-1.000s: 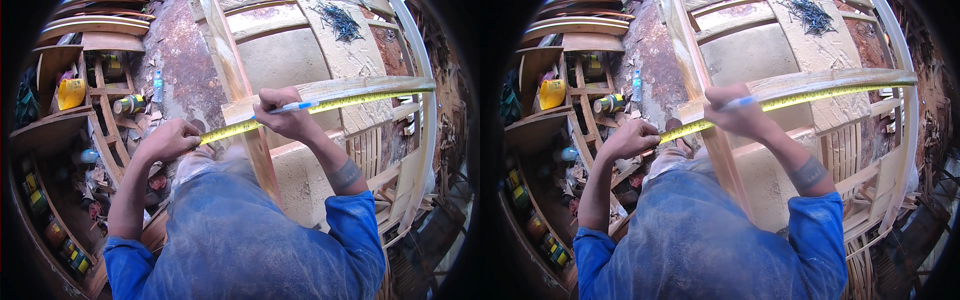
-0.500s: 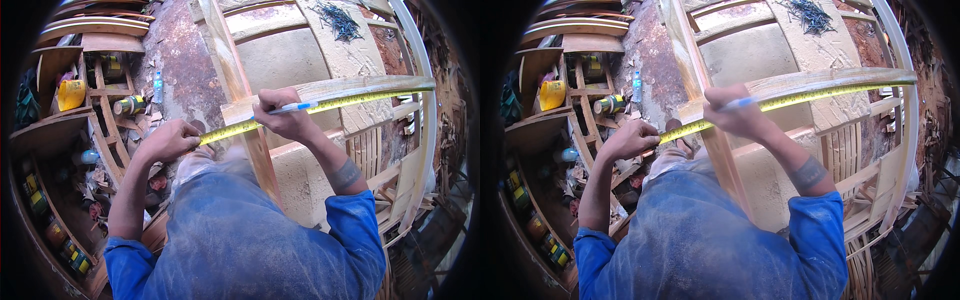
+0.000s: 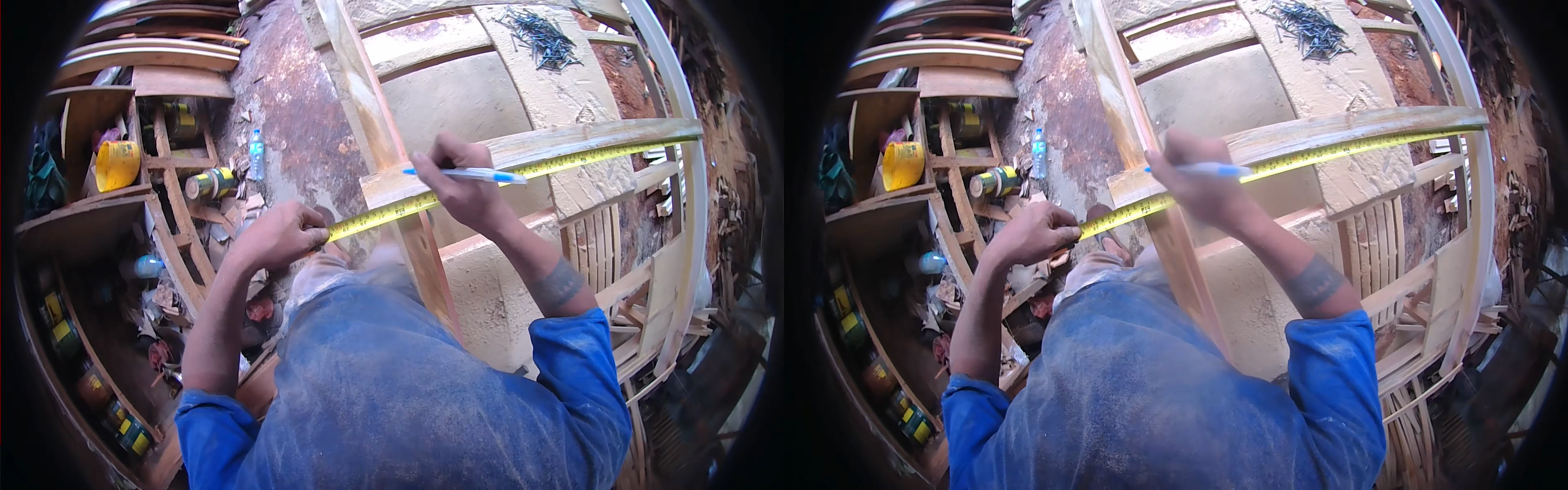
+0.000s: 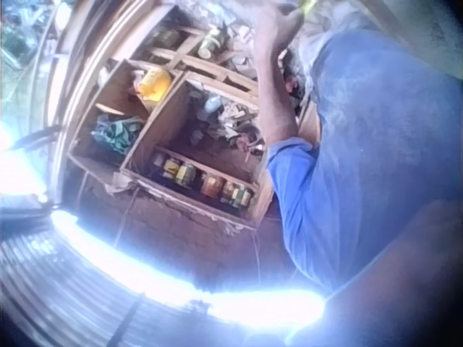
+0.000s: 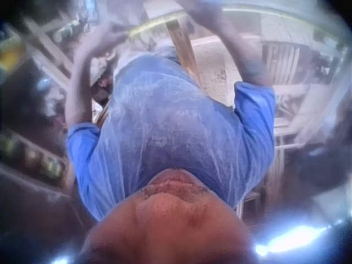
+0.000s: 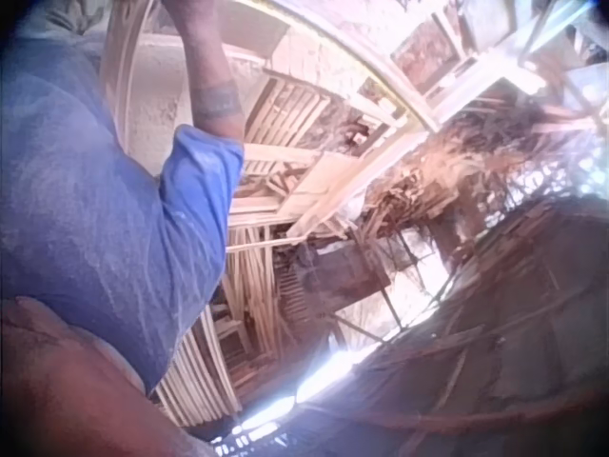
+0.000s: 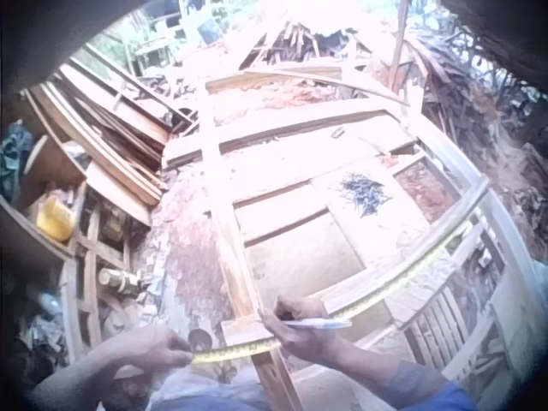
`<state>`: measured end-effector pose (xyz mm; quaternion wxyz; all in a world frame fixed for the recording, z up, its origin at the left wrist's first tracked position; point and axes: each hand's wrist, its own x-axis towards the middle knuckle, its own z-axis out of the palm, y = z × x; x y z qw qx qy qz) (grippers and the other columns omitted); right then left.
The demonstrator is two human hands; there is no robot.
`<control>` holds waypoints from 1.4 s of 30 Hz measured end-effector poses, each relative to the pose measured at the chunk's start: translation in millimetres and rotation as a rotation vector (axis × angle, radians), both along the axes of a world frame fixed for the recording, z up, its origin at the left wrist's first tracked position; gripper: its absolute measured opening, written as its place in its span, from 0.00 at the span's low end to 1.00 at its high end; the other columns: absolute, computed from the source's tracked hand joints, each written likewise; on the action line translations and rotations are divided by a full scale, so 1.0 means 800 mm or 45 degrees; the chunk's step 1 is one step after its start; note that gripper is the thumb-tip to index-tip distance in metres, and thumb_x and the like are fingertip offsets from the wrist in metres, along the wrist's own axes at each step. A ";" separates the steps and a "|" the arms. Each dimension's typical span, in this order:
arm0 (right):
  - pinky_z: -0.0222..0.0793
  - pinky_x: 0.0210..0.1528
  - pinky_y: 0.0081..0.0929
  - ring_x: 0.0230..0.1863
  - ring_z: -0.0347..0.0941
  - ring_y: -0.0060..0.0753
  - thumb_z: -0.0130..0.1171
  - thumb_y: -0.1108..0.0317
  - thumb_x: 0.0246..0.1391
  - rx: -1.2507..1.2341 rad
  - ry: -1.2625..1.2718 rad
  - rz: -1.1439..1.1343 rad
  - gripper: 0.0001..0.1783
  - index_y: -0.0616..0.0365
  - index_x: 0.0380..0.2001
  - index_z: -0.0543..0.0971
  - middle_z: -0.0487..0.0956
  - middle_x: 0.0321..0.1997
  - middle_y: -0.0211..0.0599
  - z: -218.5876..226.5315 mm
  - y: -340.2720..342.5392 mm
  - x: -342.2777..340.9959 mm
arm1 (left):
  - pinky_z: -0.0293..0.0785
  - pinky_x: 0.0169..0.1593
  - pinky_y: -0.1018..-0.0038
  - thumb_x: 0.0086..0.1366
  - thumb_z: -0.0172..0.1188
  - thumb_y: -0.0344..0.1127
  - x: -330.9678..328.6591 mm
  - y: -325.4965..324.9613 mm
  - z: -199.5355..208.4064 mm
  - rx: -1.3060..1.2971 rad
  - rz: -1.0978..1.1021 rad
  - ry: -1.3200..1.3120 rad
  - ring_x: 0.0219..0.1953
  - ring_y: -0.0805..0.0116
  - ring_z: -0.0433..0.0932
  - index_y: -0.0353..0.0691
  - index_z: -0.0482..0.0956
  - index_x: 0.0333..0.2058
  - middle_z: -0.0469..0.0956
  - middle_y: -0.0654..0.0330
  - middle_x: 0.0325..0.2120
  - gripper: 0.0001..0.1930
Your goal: The person assembles a wooden frame by hammering slats together, measuring the dimensions with a tape measure and marking with a pen, and then uses a power sander on the edges of the frame.
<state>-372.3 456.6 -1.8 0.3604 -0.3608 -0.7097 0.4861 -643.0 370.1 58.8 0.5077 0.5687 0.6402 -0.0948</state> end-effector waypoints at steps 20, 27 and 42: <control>0.67 0.28 0.24 0.25 0.71 0.20 0.58 0.58 0.61 -0.969 0.392 0.022 0.13 0.58 0.32 0.76 0.76 0.26 0.30 0.046 -0.484 0.064 | 0.62 0.25 0.76 0.65 0.57 0.32 -0.021 -0.196 0.040 0.169 -0.211 -0.123 0.21 0.81 0.67 0.29 0.77 0.24 0.72 0.67 0.16 0.13; 0.64 0.22 0.20 0.23 0.71 0.19 0.54 0.54 0.65 -1.051 0.480 -0.643 0.16 0.56 0.40 0.80 0.76 0.27 0.29 0.106 -0.733 0.158 | 0.62 0.25 0.75 0.66 0.58 0.33 0.051 -0.306 0.020 0.227 -0.436 -0.190 0.19 0.79 0.68 0.30 0.78 0.25 0.73 0.66 0.17 0.12; 0.65 0.61 0.46 0.58 0.71 0.54 0.66 0.56 0.57 0.136 -1.276 -1.717 0.21 0.57 0.46 0.76 0.78 0.50 0.48 0.042 -1.099 0.496 | 0.58 0.26 0.72 0.67 0.56 0.36 0.244 -0.594 0.012 0.275 -0.477 -0.164 0.23 0.79 0.63 0.30 0.76 0.25 0.69 0.67 0.17 0.15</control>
